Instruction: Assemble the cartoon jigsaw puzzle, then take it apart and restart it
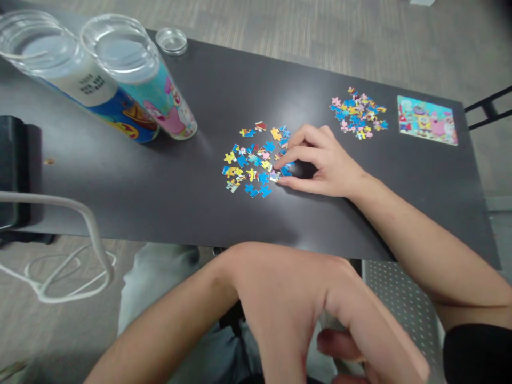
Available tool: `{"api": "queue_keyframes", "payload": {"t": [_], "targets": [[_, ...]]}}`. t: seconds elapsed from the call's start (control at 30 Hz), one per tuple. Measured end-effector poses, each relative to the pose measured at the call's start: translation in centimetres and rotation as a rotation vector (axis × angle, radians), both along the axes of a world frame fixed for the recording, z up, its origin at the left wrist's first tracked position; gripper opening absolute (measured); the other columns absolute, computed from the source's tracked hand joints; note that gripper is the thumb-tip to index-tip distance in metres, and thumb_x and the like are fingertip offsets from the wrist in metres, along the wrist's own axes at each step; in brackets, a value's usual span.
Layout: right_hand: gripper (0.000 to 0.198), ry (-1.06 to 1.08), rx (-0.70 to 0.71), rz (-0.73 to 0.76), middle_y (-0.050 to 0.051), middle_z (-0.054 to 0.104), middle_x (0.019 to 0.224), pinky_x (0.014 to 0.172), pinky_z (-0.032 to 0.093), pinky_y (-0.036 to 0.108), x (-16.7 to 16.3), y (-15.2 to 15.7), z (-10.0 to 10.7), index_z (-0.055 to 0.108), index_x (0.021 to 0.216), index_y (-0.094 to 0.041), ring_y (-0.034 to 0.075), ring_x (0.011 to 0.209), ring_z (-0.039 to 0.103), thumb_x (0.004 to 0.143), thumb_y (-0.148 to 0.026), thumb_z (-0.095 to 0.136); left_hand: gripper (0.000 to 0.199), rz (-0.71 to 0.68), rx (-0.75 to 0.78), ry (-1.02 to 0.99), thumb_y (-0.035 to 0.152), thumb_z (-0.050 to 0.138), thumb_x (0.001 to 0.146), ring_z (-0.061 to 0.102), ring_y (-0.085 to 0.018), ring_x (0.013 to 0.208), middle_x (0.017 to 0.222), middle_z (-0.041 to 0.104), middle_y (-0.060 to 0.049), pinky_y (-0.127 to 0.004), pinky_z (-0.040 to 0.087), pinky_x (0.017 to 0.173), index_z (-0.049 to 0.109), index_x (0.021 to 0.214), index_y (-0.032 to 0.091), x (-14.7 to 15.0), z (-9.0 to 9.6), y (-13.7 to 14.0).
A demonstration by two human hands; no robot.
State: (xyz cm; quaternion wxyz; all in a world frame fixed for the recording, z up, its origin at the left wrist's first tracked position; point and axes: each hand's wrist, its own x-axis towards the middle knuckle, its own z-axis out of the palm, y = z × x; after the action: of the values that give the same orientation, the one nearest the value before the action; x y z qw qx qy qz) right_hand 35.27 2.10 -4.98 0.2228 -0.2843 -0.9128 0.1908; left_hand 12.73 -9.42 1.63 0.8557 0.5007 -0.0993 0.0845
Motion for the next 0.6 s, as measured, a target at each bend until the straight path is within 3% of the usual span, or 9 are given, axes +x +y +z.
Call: {"api": "queue_keyframes", "payload": {"t": [0.17,0.33,0.5,0.6], "targets": [[0.019,-0.039,-0.008,0.047,0.005,0.091,0.143,0.12,0.061,0.065,0.2,0.0,0.5,0.099,0.123,-0.052,0.042,0.128,0.085,0.109,-0.064,0.097,0.071,-0.042,-0.015,0.003,0.088,0.091,0.111,0.09,-0.028,0.107,0.102,0.086,-0.01,-0.031,0.07,0.098,0.087,0.073,0.028,-0.1,-0.6,0.4],[0.023,0.005,-0.051,0.096,0.006,0.09,0.132,0.121,0.062,0.065,0.5,0.1,0.6,0.098,0.114,-0.047,0.039,0.121,0.084,0.112,-0.07,0.094,0.082,0.016,-0.013,-0.01,0.094,0.089,0.109,0.077,-0.024,0.087,0.09,0.077,-0.008,-0.031,0.069,0.091,0.078,0.063,0.026,-0.4,-0.6,0.8],[0.025,0.065,0.013,0.101,0.006,0.089,0.132,0.117,0.062,0.066,0.5,0.1,0.4,0.098,0.134,-0.046,0.041,0.125,0.086,0.117,-0.064,0.091,0.09,0.016,-0.056,-0.036,0.105,0.091,0.099,0.069,-0.023,0.076,0.085,0.072,-0.007,-0.035,0.064,0.081,0.071,0.058,0.027,-0.1,0.3,1.6],[0.025,-0.039,0.043,0.082,0.002,0.089,0.14,0.118,0.062,0.072,0.6,-0.3,1.1,0.1,0.136,-0.056,0.042,0.128,0.085,0.112,-0.061,0.093,0.094,0.039,0.035,-0.008,0.109,0.081,0.104,0.071,-0.022,0.075,0.081,0.071,-0.007,-0.035,0.064,0.078,0.071,0.058,0.027,0.0,0.4,1.7]]}}
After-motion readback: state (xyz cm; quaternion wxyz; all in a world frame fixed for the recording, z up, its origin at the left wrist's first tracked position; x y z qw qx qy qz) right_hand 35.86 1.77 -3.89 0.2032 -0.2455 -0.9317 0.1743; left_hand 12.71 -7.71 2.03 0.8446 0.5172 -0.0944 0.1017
